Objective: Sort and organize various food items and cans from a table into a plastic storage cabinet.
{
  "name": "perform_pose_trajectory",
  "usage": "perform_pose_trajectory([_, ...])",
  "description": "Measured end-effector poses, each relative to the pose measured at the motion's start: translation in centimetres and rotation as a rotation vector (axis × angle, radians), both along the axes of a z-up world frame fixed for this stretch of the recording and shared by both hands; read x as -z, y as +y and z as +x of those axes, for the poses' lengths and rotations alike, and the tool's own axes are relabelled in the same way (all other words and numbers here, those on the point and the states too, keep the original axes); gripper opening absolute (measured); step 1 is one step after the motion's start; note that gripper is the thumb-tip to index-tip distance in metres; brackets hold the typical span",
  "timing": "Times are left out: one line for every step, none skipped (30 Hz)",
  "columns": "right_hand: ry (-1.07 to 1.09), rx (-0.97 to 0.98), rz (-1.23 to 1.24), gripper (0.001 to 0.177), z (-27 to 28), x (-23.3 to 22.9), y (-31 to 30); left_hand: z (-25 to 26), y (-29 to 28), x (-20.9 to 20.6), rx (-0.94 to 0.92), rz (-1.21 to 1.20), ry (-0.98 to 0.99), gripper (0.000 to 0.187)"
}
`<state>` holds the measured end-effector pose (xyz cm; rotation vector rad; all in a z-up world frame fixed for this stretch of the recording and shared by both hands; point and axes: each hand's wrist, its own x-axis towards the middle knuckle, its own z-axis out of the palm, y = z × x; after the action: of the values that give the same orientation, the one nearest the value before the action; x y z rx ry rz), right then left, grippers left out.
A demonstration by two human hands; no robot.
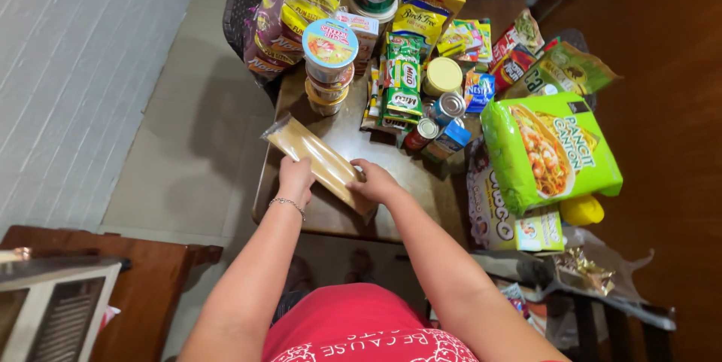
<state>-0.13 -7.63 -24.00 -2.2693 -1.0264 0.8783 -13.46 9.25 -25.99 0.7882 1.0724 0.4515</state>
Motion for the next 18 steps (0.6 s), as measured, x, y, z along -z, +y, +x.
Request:
perform_pose_trajectory([0.003, 0.012, 0.0, 0.068, -0.1, 0.0, 0.1, 0.0, 0.1, -0.2, 0.012, 0.0, 0.003, 0.039])
perform_pose_trajectory([-0.026, 0.037, 0.002, 0.066, -0.2, 0.0, 0.3, -0.1, 0.1, -0.4, 0.035, -0.019, 0.002, 0.04])
perform_pose_trajectory([-0.056, 0.061, 0.001, 0.065, -0.2, 0.0, 0.3, 0.0, 0.0, -0.6, 0.059, -0.04, 0.0, 0.041])
perform_pose_trajectory([-0.053, 0.074, -0.001, 0.065, -0.5, -0.4, 0.4, 0.2, 0.2, 0.3, 0.072, -0.041, 0.002, 0.041])
perform_pose_trajectory([-0.074, 0.104, -0.014, 0.058, -0.7, -0.8, 0.5, 0.4, 0.3, 1.3, 0.094, 0.027, -0.032, 0.044])
perform_pose_trajectory([-0.095, 0.133, -0.028, 0.053, -0.8, -1.2, 0.6, 0.6, 0.4, 2.3, 0.116, 0.095, -0.068, 0.046])
perform_pose_trajectory([-0.092, 0.142, -0.034, 0.053, -1.0, -1.6, 0.6, 0.4, -0.1, -0.3, 0.126, 0.089, -0.065, 0.046])
perform_pose_trajectory([-0.125, 0.165, 0.034, 0.051, -1.1, -1.9, 0.5, 0.3, -0.6, -3.0, 0.149, 0.089, 0.008, 0.051])
perform_pose_trajectory([-0.16, 0.184, 0.104, 0.048, -1.1, -2.3, 0.7, 0.3, -1.0, -5.8, 0.17, 0.093, 0.081, 0.056])
perform_pose_trajectory([-0.159, 0.191, 0.101, 0.048, -0.9, -2.4, 0.7, 0.6, -1.5, -7.4, 0.177, 0.091, 0.082, 0.056])
perform_pose_trajectory([-0.156, 0.223, 0.157, 0.045, -0.6, -2.6, 1.0, 1.0, -1.8, -9.0, 0.163, 0.06, 0.077, 0.068])
perform_pose_trajectory([-0.153, 0.255, 0.213, 0.042, -0.1, -2.8, 1.2, 1.4, -2.2, -10.7, 0.149, 0.028, 0.073, 0.08])
perform_pose_trajectory([-0.154, 0.256, 0.212, 0.042, 0.3, -3.3, 1.3, 2.4, -2.1, -9.3, 0.149, 0.028, 0.072, 0.08])
perform_pose_trajectory([-0.198, 0.274, 0.297, 0.038, 0.7, -3.7, 1.3, 3.4, -2.1, -7.9, 0.179, 0.102, 0.036, 0.083])
perform_pose_trajectory([-0.24, 0.29, 0.383, 0.034, 1.2, -4.0, 1.4, 4.4, -2.0, -6.6, 0.205, 0.176, 0.0, 0.086])
perform_pose_trajectory([-0.24, 0.287, 0.383, 0.034, 1.7, -4.5, 1.5, 4.9, -2.2, -7.1, 0.202, 0.175, 0.0, 0.086])
perform_pose_trajectory([-0.27, 0.319, 0.458, 0.031, 2.4, -5.1, 1.7, 5.5, -2.4, -7.7, 0.267, 0.161, -0.117, 0.078])
perform_pose_trajectory([-0.3, 0.351, 0.533, 0.028, 3.0, -5.7, 1.8, 6.1, -2.7, -8.4, 0.33, 0.151, -0.234, 0.072])
